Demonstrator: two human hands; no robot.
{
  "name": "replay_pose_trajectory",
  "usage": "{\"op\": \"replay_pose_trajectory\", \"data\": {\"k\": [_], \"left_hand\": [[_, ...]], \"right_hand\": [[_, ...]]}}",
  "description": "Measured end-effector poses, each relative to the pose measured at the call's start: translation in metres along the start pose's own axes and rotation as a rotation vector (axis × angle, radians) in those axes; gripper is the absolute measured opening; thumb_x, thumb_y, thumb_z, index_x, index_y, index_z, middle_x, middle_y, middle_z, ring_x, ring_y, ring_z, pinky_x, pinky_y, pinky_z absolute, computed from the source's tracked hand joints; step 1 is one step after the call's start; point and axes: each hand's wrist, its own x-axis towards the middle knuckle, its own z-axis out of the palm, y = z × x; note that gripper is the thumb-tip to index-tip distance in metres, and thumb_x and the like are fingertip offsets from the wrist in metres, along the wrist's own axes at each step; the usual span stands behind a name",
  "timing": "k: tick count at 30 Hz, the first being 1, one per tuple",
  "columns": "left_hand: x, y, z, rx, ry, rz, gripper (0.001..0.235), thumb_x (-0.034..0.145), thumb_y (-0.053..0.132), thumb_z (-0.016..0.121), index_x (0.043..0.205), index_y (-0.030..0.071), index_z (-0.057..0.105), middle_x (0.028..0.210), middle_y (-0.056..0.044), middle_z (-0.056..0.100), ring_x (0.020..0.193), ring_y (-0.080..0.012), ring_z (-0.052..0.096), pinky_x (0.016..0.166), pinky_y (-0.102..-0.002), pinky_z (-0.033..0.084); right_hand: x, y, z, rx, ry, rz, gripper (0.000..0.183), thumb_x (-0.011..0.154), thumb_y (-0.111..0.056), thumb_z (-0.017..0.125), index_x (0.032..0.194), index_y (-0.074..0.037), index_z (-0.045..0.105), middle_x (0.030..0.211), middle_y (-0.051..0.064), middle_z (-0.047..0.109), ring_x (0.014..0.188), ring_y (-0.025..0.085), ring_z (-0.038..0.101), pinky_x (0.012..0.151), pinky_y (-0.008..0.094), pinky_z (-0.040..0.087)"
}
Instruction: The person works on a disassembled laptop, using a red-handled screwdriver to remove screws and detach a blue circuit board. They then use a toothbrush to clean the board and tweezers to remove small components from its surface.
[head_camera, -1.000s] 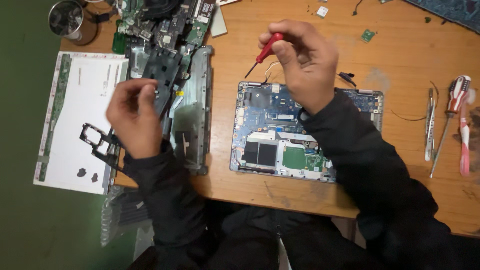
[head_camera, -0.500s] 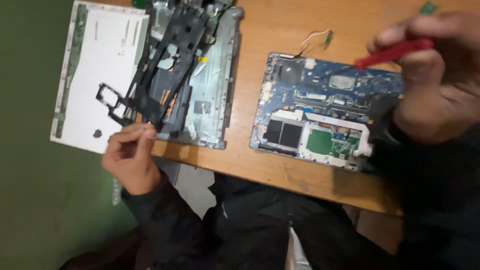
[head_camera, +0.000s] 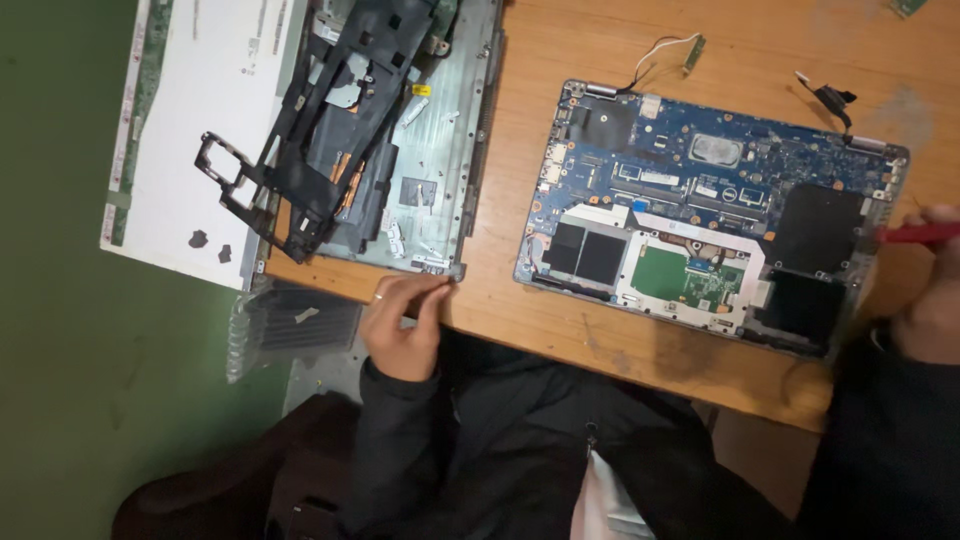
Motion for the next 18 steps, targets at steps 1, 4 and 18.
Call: {"op": "replay_pose_trajectory", "data": {"k": [1, 4, 18], "left_hand": [[0.001, 0.001, 0.001, 0.012, -0.003, 0.019, 0.017, 0.084, -0.007, 0.079, 0.098, 0.002, 0.075, 0.094, -0.012, 0.074, 0.087, -0.023, 0.072, 0.075, -0.032, 0.056], [0.005, 0.004, 0.005, 0.036, 0.001, 0.074, 0.018, 0.086, -0.007, 0.077, 0.102, 0.002, 0.074, 0.096, -0.012, 0.075, 0.089, -0.0247, 0.072, 0.078, -0.034, 0.057], [0.03, -0.001, 0.017, 0.073, -0.026, 0.118, 0.02, 0.089, -0.009, 0.073, 0.108, -0.003, 0.073, 0.099, -0.012, 0.077, 0.093, -0.0257, 0.069, 0.082, -0.035, 0.057]], "right_hand": [[-0.006, 0.007, -0.005, 0.084, 0.023, 0.009, 0.032, 0.129, -0.031, 0.036, 0.14, -0.002, 0.046, 0.129, 0.009, 0.055, 0.126, 0.018, 0.056, 0.111, 0.032, 0.051], [-0.022, 0.004, -0.007, 0.039, 0.069, -0.007, 0.032, 0.133, -0.029, 0.034, 0.137, 0.001, 0.046, 0.125, 0.009, 0.054, 0.12, 0.017, 0.055, 0.111, 0.032, 0.05], [-0.014, -0.077, 0.043, -0.294, 0.138, -0.165, 0.039, 0.132, -0.03, 0.032, 0.135, 0.005, 0.049, 0.129, 0.015, 0.056, 0.125, 0.022, 0.058, 0.115, 0.037, 0.052]]}}
